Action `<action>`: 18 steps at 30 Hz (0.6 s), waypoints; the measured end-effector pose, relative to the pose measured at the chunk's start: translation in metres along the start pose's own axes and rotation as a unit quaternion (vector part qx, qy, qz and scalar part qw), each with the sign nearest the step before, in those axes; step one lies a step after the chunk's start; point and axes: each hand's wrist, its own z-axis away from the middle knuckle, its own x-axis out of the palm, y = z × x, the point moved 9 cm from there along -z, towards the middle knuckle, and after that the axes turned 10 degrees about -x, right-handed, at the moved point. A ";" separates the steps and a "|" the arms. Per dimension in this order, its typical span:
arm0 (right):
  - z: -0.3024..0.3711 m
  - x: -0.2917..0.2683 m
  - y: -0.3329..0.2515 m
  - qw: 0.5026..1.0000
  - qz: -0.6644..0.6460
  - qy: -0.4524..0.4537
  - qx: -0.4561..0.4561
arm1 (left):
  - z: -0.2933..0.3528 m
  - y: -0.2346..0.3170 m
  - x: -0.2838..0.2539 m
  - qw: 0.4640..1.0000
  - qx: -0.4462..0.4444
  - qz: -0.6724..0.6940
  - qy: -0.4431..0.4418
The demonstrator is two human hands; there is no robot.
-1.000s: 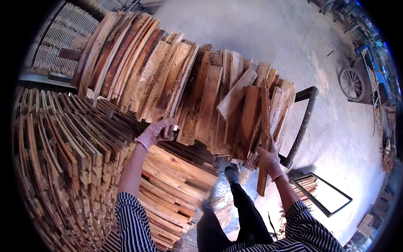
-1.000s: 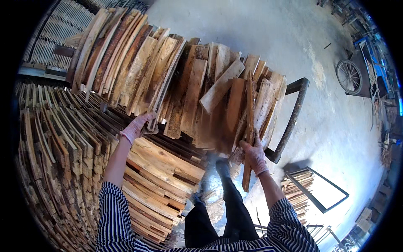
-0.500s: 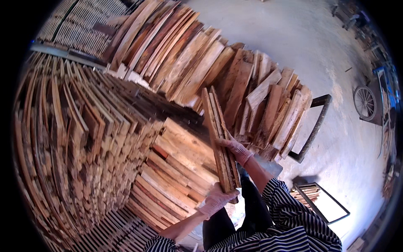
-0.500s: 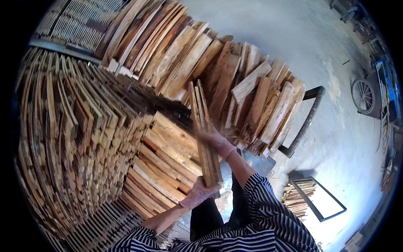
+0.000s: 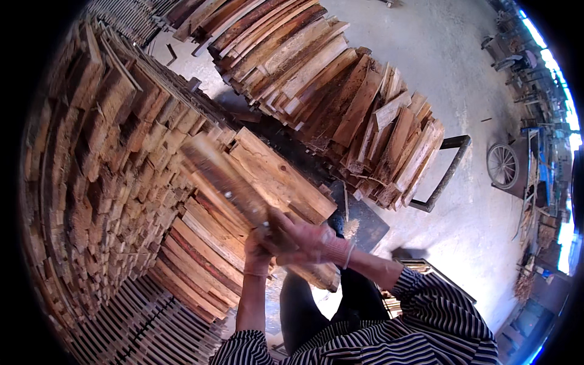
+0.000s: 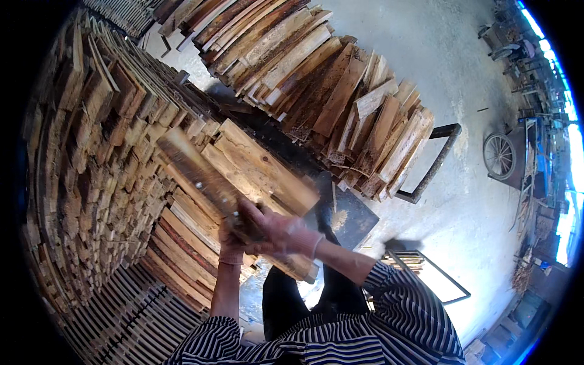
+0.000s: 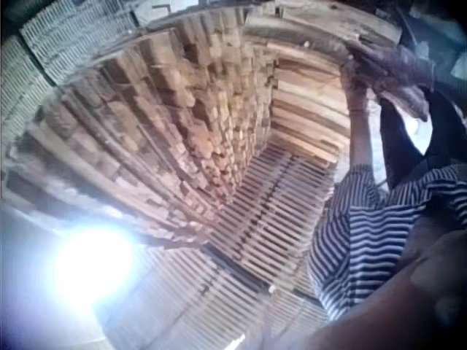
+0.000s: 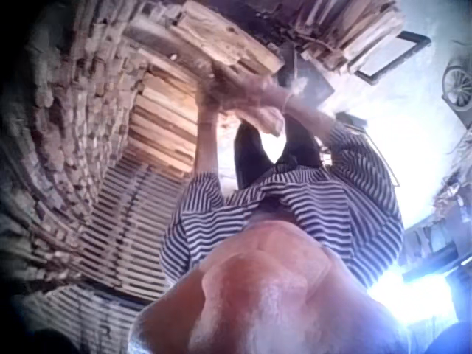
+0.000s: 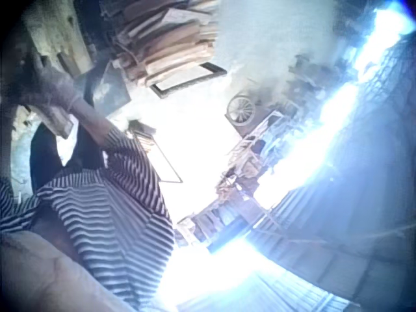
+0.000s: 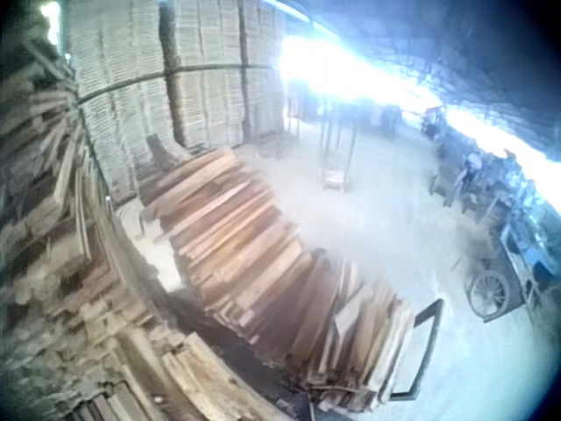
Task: The person repeatedly picks up wooden planks from a large pile and stacks them onto a metal rack. The person handles the planks one by one, arranging them vertically on the rack to form a neat stack.
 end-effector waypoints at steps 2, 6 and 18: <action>-0.020 -0.021 0.037 0.926 -0.349 0.126 -0.068 | 0.014 0.013 0.002 0.990 0.116 0.000 -0.077; -0.042 -0.024 0.248 0.759 -0.409 0.396 0.315 | 0.016 -0.002 -0.039 0.984 0.124 0.123 -0.026; -0.082 -0.159 0.254 0.730 -0.571 0.364 0.093 | 0.086 -0.038 -0.084 0.959 0.209 0.191 -0.001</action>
